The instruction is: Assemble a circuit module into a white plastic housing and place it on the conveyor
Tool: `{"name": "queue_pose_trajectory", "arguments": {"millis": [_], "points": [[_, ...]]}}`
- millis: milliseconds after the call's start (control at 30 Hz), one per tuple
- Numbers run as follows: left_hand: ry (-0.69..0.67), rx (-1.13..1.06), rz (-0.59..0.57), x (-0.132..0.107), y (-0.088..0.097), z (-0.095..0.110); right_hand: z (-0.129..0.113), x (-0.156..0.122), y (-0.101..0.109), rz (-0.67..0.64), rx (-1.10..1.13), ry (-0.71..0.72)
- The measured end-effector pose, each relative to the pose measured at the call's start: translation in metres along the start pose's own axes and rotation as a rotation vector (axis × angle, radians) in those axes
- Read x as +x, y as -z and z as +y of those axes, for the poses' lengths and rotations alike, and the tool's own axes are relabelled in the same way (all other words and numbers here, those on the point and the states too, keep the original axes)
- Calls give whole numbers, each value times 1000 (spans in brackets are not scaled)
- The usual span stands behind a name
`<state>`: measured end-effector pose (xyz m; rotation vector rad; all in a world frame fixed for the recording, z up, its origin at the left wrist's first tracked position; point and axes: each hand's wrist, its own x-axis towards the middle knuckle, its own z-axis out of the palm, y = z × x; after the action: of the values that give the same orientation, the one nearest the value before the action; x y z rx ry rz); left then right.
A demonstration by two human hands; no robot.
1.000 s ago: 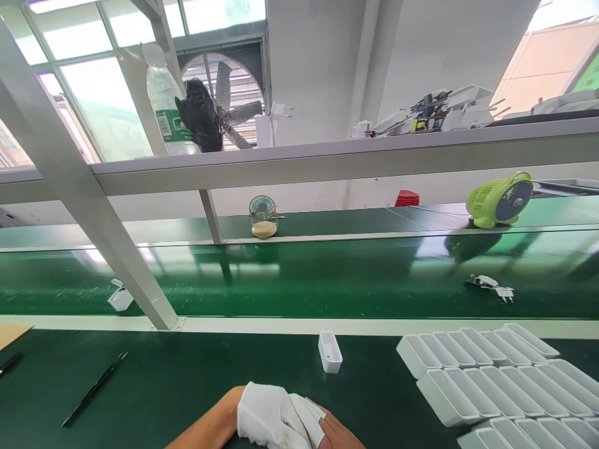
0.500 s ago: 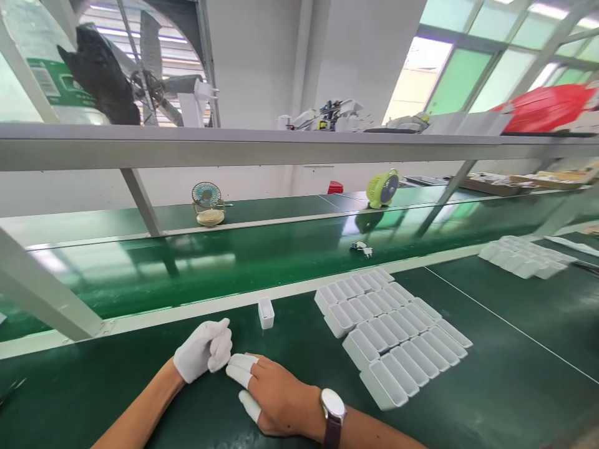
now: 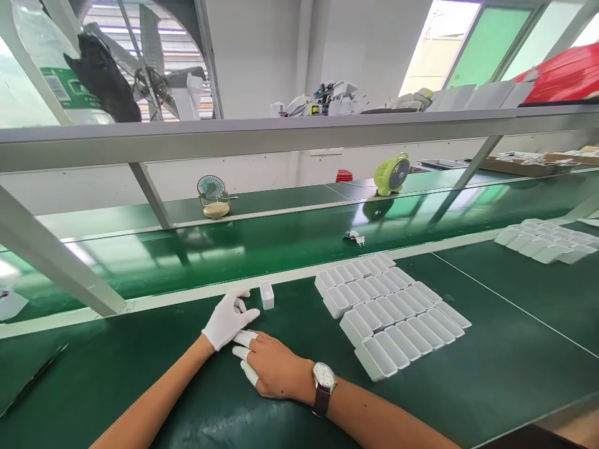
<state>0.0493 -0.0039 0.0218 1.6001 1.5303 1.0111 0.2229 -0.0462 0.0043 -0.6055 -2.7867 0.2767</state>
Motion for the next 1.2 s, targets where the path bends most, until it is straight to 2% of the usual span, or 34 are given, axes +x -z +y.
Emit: {"name": "queue_pose_trajectory", "arguments": {"millis": [167, 333, 433, 667, 833, 967, 1033, 1100, 1133, 1200], "points": [[-125, 168, 125, 20, -26, 9, 0, -1, 1, 30, -17, 24], [-231, 200, 57, 33, -36, 16, -4, -1, 9, 79, -36, 60], [-217, 259, 56, 30, -28, 13, -4, -1, 11, 80, -52, 69], [-184, 332, 117, 8, 7, -6, -3, -1, 13, 95, -73, 75], [-123, 291, 140, 1, 13, -9, -11, -4, 18, 49, -217, 127], [-102, 212, 92, -7, 22, -18, -13, -7, 39, 15, -269, 173], [-111, 173, 76, -14, 28, -22, -1, -7, 57, 33, -285, 135], [-78, 145, 68, -21, 33, -24, 22, -7, 79, 30, -294, 17], [-41, 132, 59, -24, 34, -24, 37, -7, 90, 10, -292, -82], [41, 90, 30, -27, 35, -21, 73, -8, 111, -56, -292, -377]]}}
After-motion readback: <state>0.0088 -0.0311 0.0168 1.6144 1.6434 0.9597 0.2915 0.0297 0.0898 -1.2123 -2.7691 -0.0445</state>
